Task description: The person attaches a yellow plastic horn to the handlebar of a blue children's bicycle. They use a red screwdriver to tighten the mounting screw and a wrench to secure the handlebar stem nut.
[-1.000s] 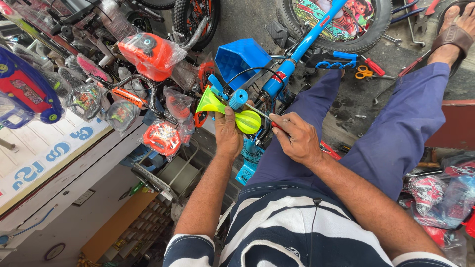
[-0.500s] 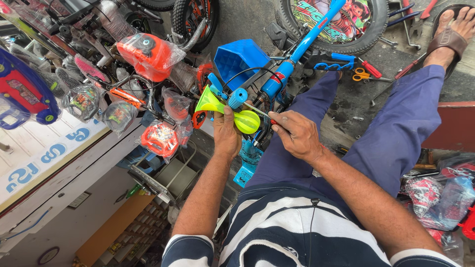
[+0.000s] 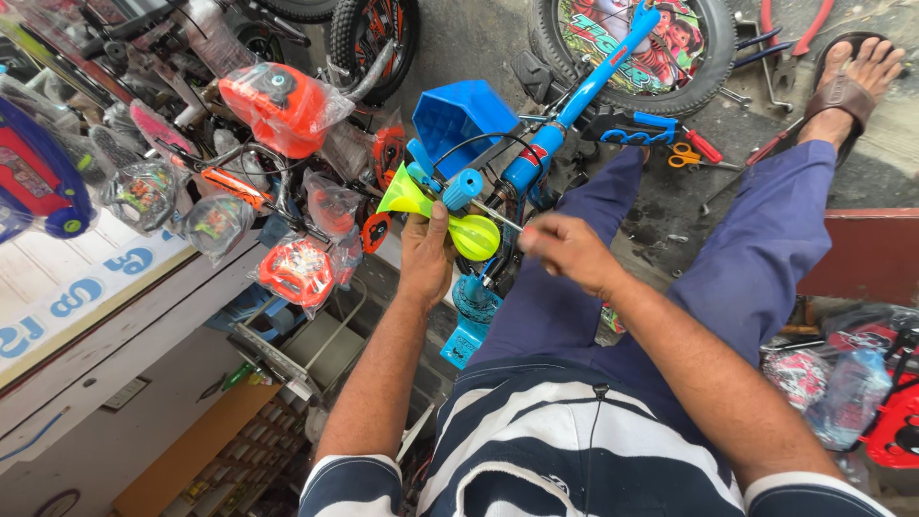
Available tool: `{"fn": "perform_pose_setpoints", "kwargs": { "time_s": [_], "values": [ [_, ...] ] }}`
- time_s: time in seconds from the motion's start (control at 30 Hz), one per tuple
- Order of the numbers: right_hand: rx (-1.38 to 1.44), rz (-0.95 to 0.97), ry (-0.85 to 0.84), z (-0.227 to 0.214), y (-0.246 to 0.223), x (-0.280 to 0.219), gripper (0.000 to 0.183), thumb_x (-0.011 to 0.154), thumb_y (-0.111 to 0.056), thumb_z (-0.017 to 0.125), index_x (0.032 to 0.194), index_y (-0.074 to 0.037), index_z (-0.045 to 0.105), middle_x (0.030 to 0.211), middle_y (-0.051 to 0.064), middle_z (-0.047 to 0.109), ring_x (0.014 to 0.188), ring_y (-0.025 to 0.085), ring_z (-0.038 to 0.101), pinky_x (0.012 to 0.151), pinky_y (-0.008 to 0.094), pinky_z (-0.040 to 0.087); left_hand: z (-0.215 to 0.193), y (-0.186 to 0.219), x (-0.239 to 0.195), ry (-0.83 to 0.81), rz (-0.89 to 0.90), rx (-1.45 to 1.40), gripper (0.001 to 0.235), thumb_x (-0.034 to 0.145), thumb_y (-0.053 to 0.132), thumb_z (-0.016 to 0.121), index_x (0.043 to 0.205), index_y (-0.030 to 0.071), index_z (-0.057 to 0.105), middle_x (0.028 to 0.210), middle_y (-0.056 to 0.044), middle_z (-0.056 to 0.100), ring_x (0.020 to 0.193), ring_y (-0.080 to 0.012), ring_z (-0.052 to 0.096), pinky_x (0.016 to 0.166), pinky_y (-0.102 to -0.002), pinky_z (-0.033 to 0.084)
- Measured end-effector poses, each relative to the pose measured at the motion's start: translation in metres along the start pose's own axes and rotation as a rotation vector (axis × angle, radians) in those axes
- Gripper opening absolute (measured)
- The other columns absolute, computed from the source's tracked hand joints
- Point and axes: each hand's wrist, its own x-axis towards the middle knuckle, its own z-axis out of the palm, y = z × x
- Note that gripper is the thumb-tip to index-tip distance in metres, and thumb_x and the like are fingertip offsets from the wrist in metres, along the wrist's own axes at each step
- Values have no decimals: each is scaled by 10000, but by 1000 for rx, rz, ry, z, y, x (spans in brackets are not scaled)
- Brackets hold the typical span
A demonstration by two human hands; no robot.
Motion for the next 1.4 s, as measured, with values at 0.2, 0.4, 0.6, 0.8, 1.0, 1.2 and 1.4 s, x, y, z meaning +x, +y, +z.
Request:
{"fn": "perform_pose_setpoints", "kwargs": {
  "time_s": [0.2, 0.4, 0.6, 0.8, 1.0, 1.2, 1.4],
  "values": [
    [4, 173, -59, -1, -8, 0, 434, 968, -451, 673, 1011, -27, 750, 765, 23, 663, 626, 124, 550, 576, 292, 435, -5, 12, 2, 11, -83, 134, 519, 966, 464, 645, 1241, 29, 575, 1177, -144, 709, 1071, -245, 729, 921, -438, 630],
    [-284, 69, 50, 1, -13, -1, 402, 950, -436, 662, 936, -36, 702, 747, -6, 634, 657, 71, 525, 584, 268, 443, -14, 18, 4, -72, -132, 126, 558, 958, 446, 672, 1280, 4, 558, 1196, -159, 706, 1093, -278, 726, 936, -456, 617],
    [-250, 19, 67, 8, -14, -2, 368, 900, -386, 744, 946, -31, 657, 769, 2, 597, 674, 78, 518, 591, 271, 433, -15, 15, 5, -111, -119, 26, 505, 976, 366, 681, 1285, -18, 570, 1197, -166, 707, 1077, -270, 724, 930, -431, 610],
    [-177, 24, 47, 7, -15, -6, 333, 949, -352, 719, 1007, -30, 658, 880, 0, 639, 770, 72, 534, 680, 250, 445, -18, 8, 8, -88, -124, 13, 460, 1002, 307, 701, 1267, -54, 597, 1137, -164, 711, 1038, -268, 725, 907, -424, 604],
    [-72, 283, 98, 9, -20, -11, 382, 980, -413, 641, 975, -37, 708, 818, 18, 670, 671, 97, 501, 613, 264, 413, -17, 7, 8, -157, -112, -57, 453, 979, 310, 709, 1262, -29, 607, 1178, -143, 719, 1066, -238, 736, 926, -401, 620],
    [-353, 110, 95, 9, -24, -8, 336, 996, -365, 662, 979, -30, 686, 826, 12, 616, 715, 62, 510, 633, 244, 437, -14, 11, 7, -130, -91, -36, 461, 970, 320, 711, 1253, -33, 622, 1148, -154, 727, 1031, -254, 740, 868, -400, 632],
    [-218, 85, 106, 8, -15, -9, 338, 960, -356, 714, 989, -30, 627, 851, 13, 596, 698, 58, 487, 607, 237, 414, -18, 9, 9, -123, -119, -38, 485, 959, 326, 737, 1229, -61, 623, 1119, -172, 727, 1032, -256, 745, 890, -408, 648]
  ]
}}
